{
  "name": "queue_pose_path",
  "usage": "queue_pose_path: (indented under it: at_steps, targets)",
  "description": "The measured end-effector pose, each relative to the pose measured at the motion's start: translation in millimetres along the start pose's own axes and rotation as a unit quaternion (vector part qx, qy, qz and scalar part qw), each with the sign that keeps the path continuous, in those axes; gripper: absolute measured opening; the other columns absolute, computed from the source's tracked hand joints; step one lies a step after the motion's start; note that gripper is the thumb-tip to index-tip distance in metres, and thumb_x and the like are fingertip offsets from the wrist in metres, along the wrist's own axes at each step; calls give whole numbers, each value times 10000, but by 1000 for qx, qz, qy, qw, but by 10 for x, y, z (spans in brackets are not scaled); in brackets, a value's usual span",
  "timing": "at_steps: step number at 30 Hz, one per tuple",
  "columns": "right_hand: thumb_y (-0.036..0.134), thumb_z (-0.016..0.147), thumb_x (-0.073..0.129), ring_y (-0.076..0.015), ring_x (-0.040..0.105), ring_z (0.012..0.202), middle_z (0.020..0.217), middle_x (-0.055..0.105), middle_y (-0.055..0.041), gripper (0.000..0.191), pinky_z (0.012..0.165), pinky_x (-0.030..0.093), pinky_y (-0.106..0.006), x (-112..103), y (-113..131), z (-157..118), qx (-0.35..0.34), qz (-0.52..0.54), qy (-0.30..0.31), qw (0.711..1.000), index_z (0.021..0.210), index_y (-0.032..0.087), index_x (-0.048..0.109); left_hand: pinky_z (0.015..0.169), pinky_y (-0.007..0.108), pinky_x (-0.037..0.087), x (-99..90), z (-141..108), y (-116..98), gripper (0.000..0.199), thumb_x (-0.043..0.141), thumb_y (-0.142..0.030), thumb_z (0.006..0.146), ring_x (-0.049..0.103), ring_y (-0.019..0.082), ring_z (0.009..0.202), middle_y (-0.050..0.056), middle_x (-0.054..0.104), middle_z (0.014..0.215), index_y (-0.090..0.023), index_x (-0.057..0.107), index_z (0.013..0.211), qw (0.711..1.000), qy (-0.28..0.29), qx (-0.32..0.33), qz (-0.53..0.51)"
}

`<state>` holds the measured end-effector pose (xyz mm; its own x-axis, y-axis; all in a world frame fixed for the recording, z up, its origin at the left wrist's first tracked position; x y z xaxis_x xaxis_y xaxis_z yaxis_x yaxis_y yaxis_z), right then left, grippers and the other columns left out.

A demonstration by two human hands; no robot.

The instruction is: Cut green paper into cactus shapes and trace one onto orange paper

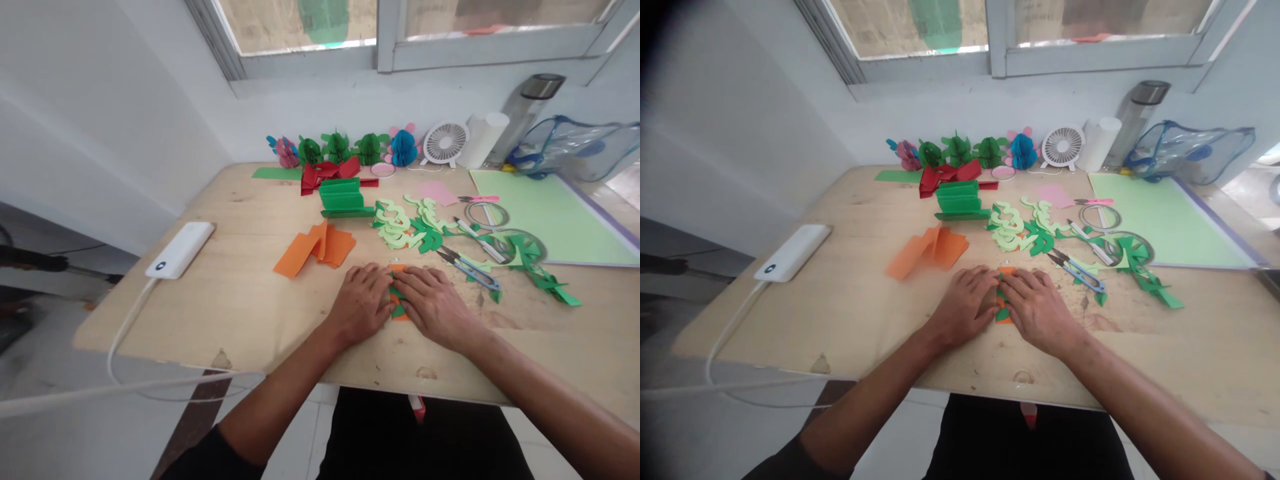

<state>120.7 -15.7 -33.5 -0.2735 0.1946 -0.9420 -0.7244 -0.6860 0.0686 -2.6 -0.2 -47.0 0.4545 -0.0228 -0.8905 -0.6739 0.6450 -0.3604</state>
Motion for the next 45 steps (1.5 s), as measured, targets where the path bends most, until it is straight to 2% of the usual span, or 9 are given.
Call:
queue_pose_path:
  at_steps: [18,45]
  targets:
    - [204,905,506,-289,522,1188,1270,632,-131,340,953,381,-468,15,-11,-21,5,19,-11,1000,1217,138,624,1059,524,317,-5,-16,13,383,502,-332,861,417,303,1314,128,568,1333,-172,527,1208,1000,3,-8,-16]
    - [212,913,503,-286,539,1158,1249,646,-118,324,965,380,-471,-3,-15,-14,9,22,-11,1000,1199,146,640,1054,514,325,-9,-10,18,408,506,-339,860,418,307,1309,126,565,1340,-160,523,1225,1000,8,-7,-16]
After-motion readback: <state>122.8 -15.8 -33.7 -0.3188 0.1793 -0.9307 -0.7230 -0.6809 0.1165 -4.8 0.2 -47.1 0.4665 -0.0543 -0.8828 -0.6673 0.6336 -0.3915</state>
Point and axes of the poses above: each hand's wrist, its own z-axis towards the middle knuckle, its own x-axis out of the palm, y = z × x, the point moved 6 cm from there along z, towards the middle knuckle
